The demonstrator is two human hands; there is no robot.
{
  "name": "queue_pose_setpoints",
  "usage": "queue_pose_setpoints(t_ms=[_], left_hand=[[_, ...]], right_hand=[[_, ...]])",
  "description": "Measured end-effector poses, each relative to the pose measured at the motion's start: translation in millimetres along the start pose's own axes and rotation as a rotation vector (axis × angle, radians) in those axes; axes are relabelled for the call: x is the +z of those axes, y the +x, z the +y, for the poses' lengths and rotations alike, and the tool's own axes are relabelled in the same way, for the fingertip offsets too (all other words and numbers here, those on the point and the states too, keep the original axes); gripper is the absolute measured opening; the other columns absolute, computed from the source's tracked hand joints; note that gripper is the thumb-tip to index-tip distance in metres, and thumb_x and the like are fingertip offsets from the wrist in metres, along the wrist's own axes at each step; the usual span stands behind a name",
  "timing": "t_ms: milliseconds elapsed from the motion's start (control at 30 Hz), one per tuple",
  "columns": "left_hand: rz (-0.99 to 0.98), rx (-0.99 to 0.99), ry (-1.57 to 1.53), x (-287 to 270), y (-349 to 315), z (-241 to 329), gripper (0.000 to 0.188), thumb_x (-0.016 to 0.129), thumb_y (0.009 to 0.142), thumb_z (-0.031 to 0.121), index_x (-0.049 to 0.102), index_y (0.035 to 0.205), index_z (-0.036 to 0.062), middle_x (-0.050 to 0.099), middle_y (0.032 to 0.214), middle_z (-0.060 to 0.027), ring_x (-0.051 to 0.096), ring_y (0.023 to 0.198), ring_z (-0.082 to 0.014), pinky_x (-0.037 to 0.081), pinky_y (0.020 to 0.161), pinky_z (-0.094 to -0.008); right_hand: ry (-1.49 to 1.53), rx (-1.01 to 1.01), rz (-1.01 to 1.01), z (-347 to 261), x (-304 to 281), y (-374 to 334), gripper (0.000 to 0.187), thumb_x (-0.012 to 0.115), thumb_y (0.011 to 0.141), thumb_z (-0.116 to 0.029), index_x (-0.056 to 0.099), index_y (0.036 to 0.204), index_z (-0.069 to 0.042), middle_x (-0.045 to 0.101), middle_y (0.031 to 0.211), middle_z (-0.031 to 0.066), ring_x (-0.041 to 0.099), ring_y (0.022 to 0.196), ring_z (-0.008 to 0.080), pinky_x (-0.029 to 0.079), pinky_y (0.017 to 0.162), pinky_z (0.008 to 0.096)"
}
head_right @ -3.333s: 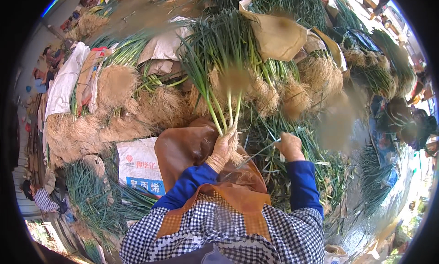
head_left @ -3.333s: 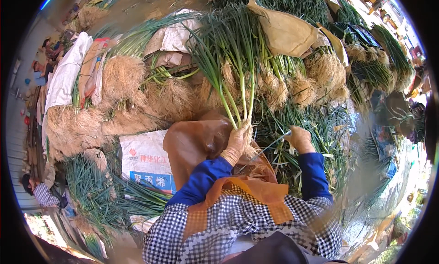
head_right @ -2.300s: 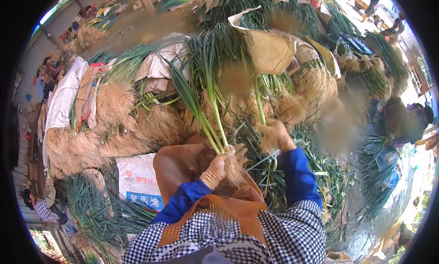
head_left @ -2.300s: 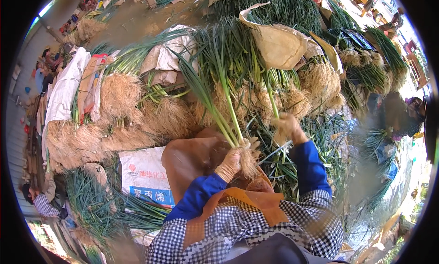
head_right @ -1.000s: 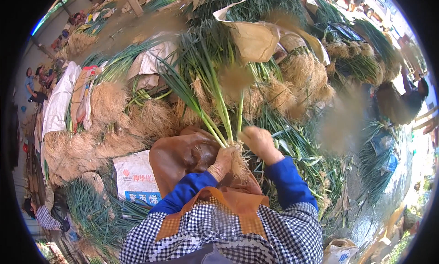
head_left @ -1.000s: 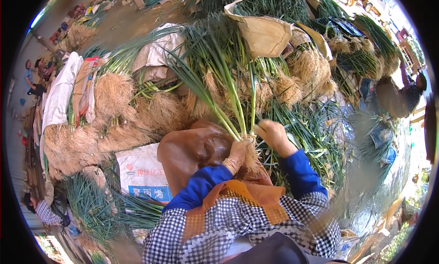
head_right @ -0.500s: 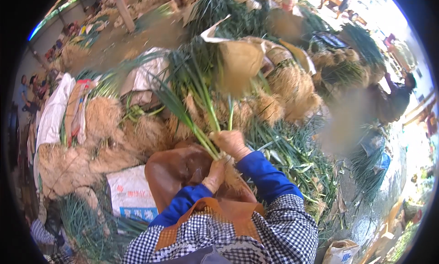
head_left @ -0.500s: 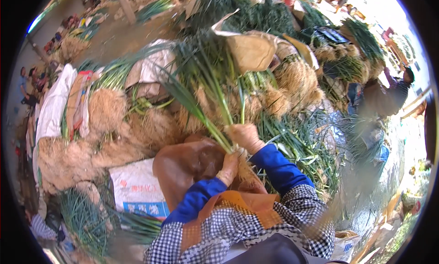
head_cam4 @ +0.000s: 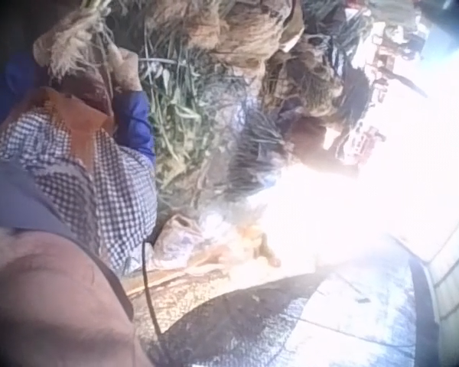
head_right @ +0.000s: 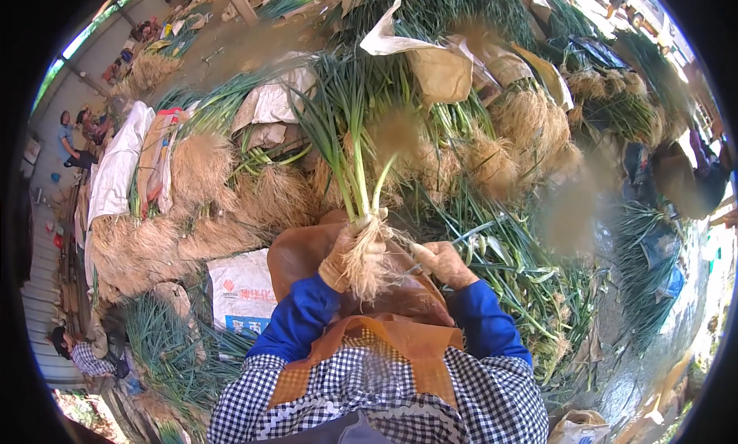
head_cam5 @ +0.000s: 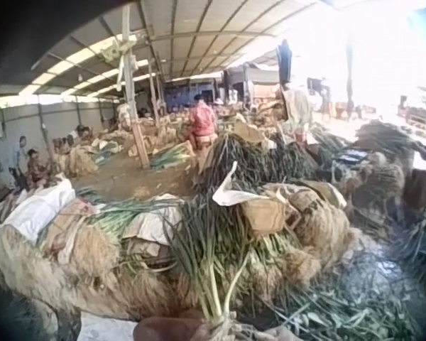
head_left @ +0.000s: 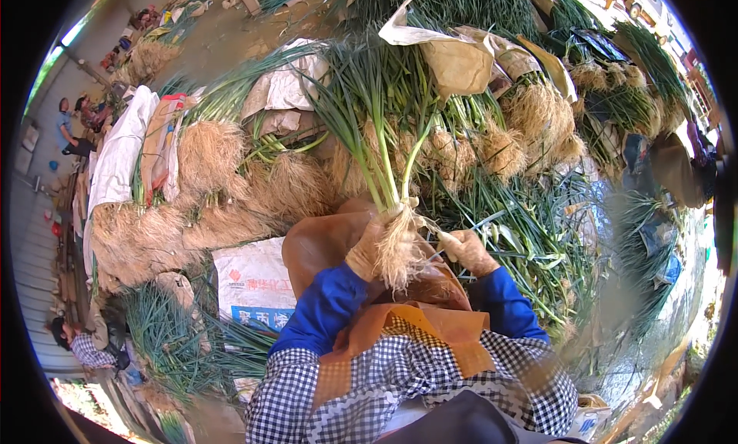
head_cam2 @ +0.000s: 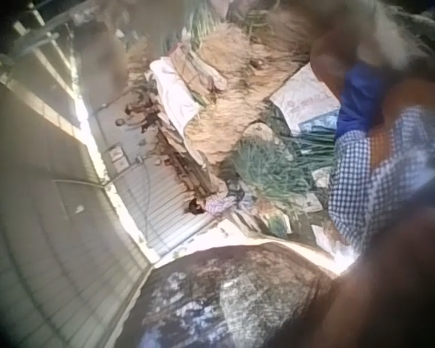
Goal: The person cleans green onions by removing outer layers and roots by hand, then bundles several together using a string.
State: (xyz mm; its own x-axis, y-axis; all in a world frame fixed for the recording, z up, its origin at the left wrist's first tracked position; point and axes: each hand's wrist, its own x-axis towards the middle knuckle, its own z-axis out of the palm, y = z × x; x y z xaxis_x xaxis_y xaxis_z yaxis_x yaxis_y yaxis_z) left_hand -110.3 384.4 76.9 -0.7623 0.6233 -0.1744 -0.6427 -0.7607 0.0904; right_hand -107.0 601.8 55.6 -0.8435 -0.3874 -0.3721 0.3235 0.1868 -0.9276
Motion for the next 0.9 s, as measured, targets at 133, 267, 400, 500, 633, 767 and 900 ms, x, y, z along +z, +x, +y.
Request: queue_pose_setpoints(t_ms=[133, 267, 400, 500, 633, 767, 900], left_hand=[[0.023, 0.228, -0.011, 91, -57, 25, 0.023, 0.048, 0.09, 0.022, 0.051, 0.108, 0.0078, 0.06, 0.092, -0.01, 0.055, 0.048, -0.0118, 0.047, 0.038, -0.0239], [-0.459, 0.15, 0.195, 167, -136, 119, 0.038, 0.025, 0.096, 0.03, 0.052, 0.097, 0.0028, 0.059, 0.068, -0.0066, 0.053, 0.04, -0.0135, 0.048, 0.034, -0.0278], [-0.795, 0.353, 0.618, 242, -198, 165, 0.027, 0.032, 0.093, 0.01, 0.033, 0.115, -0.0056, 0.056, 0.069, -0.0116, 0.059, 0.061, -0.0245, 0.056, 0.045, -0.0344], [-0.891, 0.31, 0.8, 283, -230, 191, 0.03, 0.036, 0.091, 0.006, 0.031, 0.117, -0.0061, 0.054, 0.067, -0.0129, 0.059, 0.063, -0.0266, 0.057, 0.047, -0.0347], [-0.573, 0.676, 0.877, 288, -199, 181, 0.025, 0.037, 0.095, 0.017, 0.041, 0.111, -0.0017, 0.05, 0.062, -0.0045, 0.054, 0.05, -0.0106, 0.047, 0.035, -0.0222], [0.024, 1.006, 0.976, 188, -146, 179, 0.037, 0.049, 0.091, 0.027, 0.045, 0.118, 0.0034, 0.038, 0.061, 0.0066, 0.033, 0.044, -0.0028, 0.03, 0.034, -0.0153], [0.3, 0.839, 0.972, 111, -66, 117, 0.028, 0.049, 0.091, 0.023, 0.051, 0.109, 0.0017, 0.036, 0.063, 0.005, 0.034, 0.049, -0.0028, 0.031, 0.039, -0.0164]], right_hand=[[-0.628, 0.268, -0.145, 41, -91, 22, 0.039, 0.051, 0.087, -0.039, 0.064, 0.074, -0.005, 0.06, 0.068, 0.0054, 0.055, 0.063, 0.0161, 0.045, 0.06, 0.0296], [-1.301, 0.264, 0.021, 24, -116, 77, 0.036, 0.048, 0.087, -0.041, 0.064, 0.1, -0.011, 0.062, 0.106, 0.0103, 0.059, 0.097, 0.0256, 0.048, 0.082, 0.0315], [-0.842, -0.16, 0.5, -66, -84, 149, 0.033, 0.055, 0.083, -0.042, 0.064, 0.1, -0.015, 0.063, 0.101, 0.0111, 0.06, 0.093, 0.029, 0.047, 0.08, 0.0372], [-1.102, 0.16, 0.292, -106, -59, 199, 0.049, 0.06, 0.076, -0.048, 0.061, 0.107, -0.01, 0.063, 0.103, 0.0134, 0.058, 0.1, 0.0289, 0.046, 0.083, 0.0359], [-0.964, 0.074, 0.273, -68, -115, 231, 0.05, 0.059, 0.073, -0.046, 0.061, 0.1, -0.004, 0.063, 0.097, 0.0182, 0.06, 0.093, 0.0323, 0.046, 0.081, 0.0358], [-0.275, -0.169, 0.274, -110, -101, 113, 0.033, 0.058, 0.079, -0.03, 0.06, 0.093, 0.0, 0.064, 0.079, 0.0128, 0.062, 0.077, 0.0191, 0.048, 0.069, 0.029], [-0.316, -0.02, 0.347, -49, -72, 67, 0.027, 0.063, 0.078, -0.025, 0.058, 0.086, 0.0, 0.06, 0.073, 0.0048, 0.054, 0.061, 0.013, 0.044, 0.057, 0.0268]])
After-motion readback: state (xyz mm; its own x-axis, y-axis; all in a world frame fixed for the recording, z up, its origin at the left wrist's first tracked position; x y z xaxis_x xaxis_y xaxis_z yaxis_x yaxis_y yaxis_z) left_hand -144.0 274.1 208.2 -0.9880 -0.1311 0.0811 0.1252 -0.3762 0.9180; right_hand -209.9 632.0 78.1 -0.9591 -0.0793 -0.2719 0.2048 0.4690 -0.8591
